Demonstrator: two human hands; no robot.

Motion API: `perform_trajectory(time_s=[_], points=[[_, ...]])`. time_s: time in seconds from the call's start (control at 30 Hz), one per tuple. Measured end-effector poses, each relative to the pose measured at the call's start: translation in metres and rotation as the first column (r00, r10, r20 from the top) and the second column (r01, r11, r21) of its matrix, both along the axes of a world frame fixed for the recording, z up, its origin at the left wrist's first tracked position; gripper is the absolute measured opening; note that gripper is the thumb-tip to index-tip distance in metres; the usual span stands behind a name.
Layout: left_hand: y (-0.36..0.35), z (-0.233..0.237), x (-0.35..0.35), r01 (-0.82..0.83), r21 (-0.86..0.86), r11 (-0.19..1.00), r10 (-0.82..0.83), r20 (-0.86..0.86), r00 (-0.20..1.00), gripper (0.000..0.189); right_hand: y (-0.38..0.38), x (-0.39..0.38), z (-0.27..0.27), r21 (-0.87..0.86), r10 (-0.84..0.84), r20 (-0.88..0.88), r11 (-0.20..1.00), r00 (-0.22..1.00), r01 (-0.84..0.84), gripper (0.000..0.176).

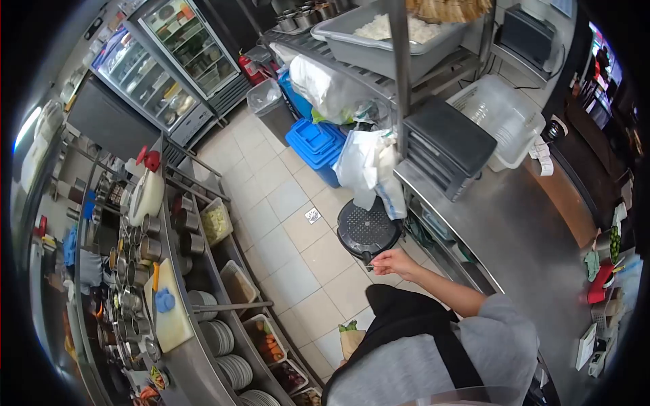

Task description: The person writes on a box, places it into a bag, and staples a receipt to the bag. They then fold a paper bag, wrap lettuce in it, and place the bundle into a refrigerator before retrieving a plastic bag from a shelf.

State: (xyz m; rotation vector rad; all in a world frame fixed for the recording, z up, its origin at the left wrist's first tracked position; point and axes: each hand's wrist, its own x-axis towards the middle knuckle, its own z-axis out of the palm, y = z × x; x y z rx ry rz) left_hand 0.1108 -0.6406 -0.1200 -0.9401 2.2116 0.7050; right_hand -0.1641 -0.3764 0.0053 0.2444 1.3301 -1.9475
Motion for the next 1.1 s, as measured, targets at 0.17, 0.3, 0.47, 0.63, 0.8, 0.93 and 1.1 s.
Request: perform_trajectory(time_s=[0.17, 0.3, 0.47, 0.63, 0.8, 0.93, 1.1], points=[[-0.054, 0.017, -0.08, -0.023, -0.009, 1.0, 0.021, -0.118, 0.993, 0.074, -0.06, -0.063, -0.036, 0.101, -0.038, -0.087, 0.994, 0.995, 0.047, 0.013], [-0.108, 0.027, -0.151, -0.075, -0.043, 0.996, 0.064, -0.212, 0.975, 0.075, -0.116, -0.149, -0.018, -0.021, -0.19, -0.145, 0.982, 0.971, 0.189, 0.021], [-0.195, 0.073, -0.243, -0.155, -0.147, 0.977, 0.099, -0.328, 0.939, 0.075, -0.182, -0.286, 0.175, -0.334, -0.535, -0.788, 0.787, 0.304, 0.519, 0.01], [-0.288, 0.136, -0.315, -0.281, -0.296, 0.913, 0.106, -0.493, 0.863, 0.075, -0.257, -0.408, 0.279, -0.898, -0.259, -0.424, 0.242, -0.868, 0.366, 0.014], [-0.364, 0.197, -0.346, -0.413, -0.42, 0.808, 0.065, -0.633, 0.772, 0.076, -0.423, -0.687, 0.18, 0.054, -0.174, -0.935, 0.793, 0.31, 0.607, 0.044], [-0.414, 0.24, -0.35, -0.507, -0.484, 0.713, 0.028, -0.703, 0.71, 0.076, -0.53, -0.596, -0.049, 0.639, 0.545, -0.747, 0.746, 0.38, 0.186, 0.043], [-0.451, 0.264, -0.346, -0.569, -0.518, 0.639, -0.028, -0.755, 0.655, 0.076, -0.524, -0.333, -0.257, 0.863, 0.979, -0.192, 0.135, -0.069, -0.487, 0.042]])
